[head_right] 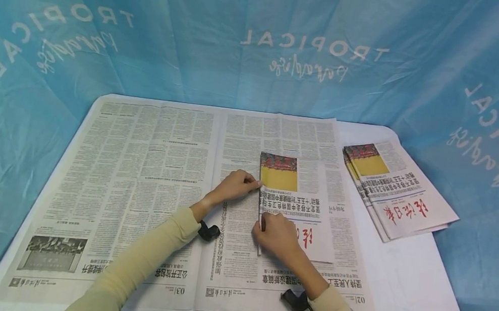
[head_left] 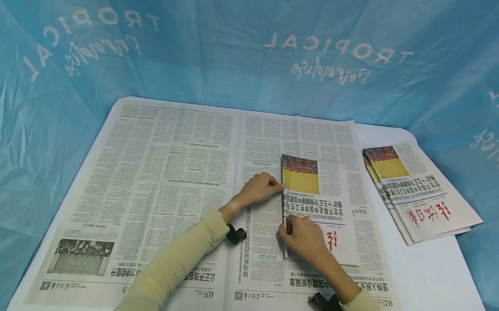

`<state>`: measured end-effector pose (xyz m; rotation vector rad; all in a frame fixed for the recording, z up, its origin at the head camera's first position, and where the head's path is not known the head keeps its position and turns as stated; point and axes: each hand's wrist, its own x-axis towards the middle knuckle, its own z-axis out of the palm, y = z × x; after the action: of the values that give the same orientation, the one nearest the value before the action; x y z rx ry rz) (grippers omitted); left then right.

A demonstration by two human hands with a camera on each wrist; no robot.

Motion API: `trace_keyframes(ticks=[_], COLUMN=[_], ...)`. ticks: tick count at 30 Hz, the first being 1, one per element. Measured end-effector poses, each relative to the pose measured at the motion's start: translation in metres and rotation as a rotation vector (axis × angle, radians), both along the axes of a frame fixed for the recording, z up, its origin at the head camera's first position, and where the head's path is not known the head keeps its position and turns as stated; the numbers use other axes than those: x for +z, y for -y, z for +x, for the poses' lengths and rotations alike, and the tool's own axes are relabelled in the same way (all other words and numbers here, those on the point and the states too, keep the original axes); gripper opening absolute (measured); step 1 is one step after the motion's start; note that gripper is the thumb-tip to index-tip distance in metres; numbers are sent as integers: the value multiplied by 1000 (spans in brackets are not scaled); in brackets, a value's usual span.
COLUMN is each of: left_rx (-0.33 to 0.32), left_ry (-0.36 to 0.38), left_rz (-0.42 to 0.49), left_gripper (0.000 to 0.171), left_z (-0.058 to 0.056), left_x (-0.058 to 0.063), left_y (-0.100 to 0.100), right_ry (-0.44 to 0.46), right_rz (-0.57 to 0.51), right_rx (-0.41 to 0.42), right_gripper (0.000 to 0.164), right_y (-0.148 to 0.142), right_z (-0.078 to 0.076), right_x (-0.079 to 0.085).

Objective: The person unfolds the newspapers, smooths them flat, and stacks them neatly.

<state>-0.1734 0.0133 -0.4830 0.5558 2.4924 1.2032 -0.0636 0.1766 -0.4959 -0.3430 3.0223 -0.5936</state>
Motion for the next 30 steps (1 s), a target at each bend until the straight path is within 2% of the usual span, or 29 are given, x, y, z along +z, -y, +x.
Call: trace_keyframes(ticks=[7, 14, 20, 26, 30], left_rx=[52, 77, 85, 89, 90], left_ry=[-21, -23, -13, 17, 23], left_rz=[5, -5, -34, -59, -50], left_gripper=[34, 45, 37, 39, 36], left_z=[2, 4, 2, 0, -1], left_x=[0, 1, 2, 2, 3], left_y=[-4, -6, -6, -5, -4], right_ry=[23, 3, 21, 12, -44], right_rz=[-5, -10, -17, -57, -86], right_rx=[19, 32, 68, 141, 174], right_gripper=[35, 37, 43, 26, 13], right_y=[6, 10, 7, 2, -2], right_z=[2, 4, 4, 3, 2], right_x=[2, 1, -1, -1, -4])
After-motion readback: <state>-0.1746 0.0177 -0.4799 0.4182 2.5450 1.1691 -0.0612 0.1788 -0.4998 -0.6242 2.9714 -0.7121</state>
